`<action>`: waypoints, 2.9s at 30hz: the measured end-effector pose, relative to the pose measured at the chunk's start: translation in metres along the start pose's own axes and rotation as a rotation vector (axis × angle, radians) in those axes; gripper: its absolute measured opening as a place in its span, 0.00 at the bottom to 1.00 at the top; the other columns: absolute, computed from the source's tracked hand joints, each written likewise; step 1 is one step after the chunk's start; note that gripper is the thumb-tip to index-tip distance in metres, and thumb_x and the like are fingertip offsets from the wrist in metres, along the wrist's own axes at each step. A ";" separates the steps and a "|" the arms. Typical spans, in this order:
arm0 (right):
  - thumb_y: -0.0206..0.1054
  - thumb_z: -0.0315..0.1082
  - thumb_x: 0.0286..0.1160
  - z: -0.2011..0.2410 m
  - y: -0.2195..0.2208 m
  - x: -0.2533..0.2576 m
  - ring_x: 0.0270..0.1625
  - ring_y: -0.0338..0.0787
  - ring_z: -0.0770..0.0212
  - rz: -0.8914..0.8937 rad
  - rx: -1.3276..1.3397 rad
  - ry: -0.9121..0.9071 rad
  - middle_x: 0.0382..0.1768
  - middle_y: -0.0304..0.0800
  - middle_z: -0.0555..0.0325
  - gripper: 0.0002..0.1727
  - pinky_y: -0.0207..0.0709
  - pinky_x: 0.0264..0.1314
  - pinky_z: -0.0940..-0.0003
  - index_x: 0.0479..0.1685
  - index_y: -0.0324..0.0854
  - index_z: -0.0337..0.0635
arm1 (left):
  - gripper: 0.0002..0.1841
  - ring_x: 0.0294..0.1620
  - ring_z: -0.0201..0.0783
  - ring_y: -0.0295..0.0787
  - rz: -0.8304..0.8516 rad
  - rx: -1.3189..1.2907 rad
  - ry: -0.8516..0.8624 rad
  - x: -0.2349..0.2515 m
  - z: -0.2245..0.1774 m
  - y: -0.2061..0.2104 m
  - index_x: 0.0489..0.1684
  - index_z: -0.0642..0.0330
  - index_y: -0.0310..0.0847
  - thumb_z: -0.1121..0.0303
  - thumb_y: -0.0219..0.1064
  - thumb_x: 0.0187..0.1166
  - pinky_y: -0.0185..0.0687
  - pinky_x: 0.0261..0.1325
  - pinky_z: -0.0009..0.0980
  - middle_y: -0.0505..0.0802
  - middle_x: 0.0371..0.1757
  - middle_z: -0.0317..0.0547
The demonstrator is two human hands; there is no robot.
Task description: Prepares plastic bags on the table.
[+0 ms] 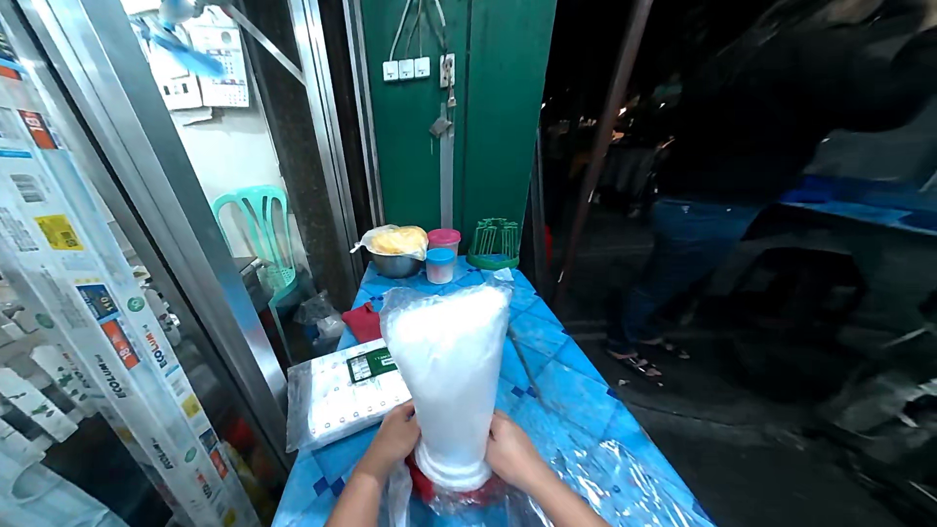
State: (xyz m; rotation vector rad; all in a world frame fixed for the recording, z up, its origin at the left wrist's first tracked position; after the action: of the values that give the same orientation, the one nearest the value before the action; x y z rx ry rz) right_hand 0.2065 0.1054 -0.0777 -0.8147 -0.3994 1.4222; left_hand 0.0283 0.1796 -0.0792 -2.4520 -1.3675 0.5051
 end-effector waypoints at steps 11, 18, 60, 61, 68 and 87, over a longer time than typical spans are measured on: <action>0.72 0.30 0.71 -0.015 0.011 0.023 0.84 0.72 0.45 0.159 0.147 -0.112 0.80 0.71 0.33 0.39 0.63 0.87 0.50 0.85 0.61 0.28 | 0.17 0.69 0.44 0.83 -0.081 0.074 -0.003 -0.004 0.002 0.008 0.66 0.72 0.81 0.75 0.65 0.81 0.72 0.77 0.41 0.89 0.64 0.59; 0.63 0.26 0.76 -0.017 0.016 0.011 0.76 0.81 0.47 0.038 0.263 -0.006 0.73 0.79 0.35 0.35 0.71 0.81 0.52 0.85 0.60 0.33 | 0.21 0.79 0.49 0.76 -0.099 0.243 -0.140 -0.004 0.007 0.009 0.75 0.68 0.75 0.70 0.61 0.85 0.65 0.84 0.45 0.83 0.74 0.60; 0.65 0.21 0.76 0.050 -0.020 -0.137 0.37 0.91 0.82 -0.308 1.035 -0.530 0.37 0.94 0.80 0.14 0.87 0.43 0.80 0.44 0.85 0.56 | 0.12 0.48 0.23 0.92 -0.343 -0.560 0.473 -0.156 -0.059 0.002 0.55 0.63 0.78 0.86 0.59 0.79 0.89 0.54 0.24 0.95 0.48 0.29; 0.65 0.21 0.77 0.047 -0.022 -0.135 0.37 0.91 0.82 -0.319 1.046 -0.544 0.37 0.94 0.80 0.14 0.87 0.43 0.80 0.44 0.86 0.57 | 0.12 0.48 0.22 0.92 -0.368 -0.543 0.469 -0.156 -0.059 0.002 0.54 0.64 0.78 0.85 0.59 0.80 0.89 0.54 0.23 0.95 0.47 0.29; 0.63 0.19 0.77 0.040 -0.031 -0.130 0.41 0.93 0.75 -0.365 1.068 -0.585 0.40 0.94 0.76 0.14 0.89 0.48 0.74 0.50 0.79 0.51 | 0.07 0.44 0.18 0.89 -0.455 -0.358 0.452 -0.154 -0.058 -0.001 0.49 0.71 0.83 0.80 0.65 0.78 0.87 0.52 0.18 0.93 0.42 0.32; 0.60 0.48 0.88 0.030 -0.047 -0.108 0.24 0.77 0.88 0.345 1.119 -0.886 0.23 0.79 0.84 0.08 0.71 0.30 0.90 0.48 0.84 0.64 | 0.23 0.48 0.09 0.84 0.005 -0.516 0.713 -0.149 -0.058 -0.019 0.29 0.41 0.90 0.47 0.51 0.89 0.78 0.54 0.12 0.92 0.43 0.14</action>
State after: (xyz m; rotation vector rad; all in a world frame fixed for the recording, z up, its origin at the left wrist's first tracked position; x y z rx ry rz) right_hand 0.2039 0.0109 -0.0005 0.7197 -0.0528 1.9486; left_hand -0.0339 0.0569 0.0046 -2.5916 -1.2594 -0.7567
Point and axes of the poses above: each hand's wrist, its own x-axis towards the middle knuckle, its own y-axis out of the palm, z = x × y, the point moved 2 cm from there along x, towards the middle knuckle
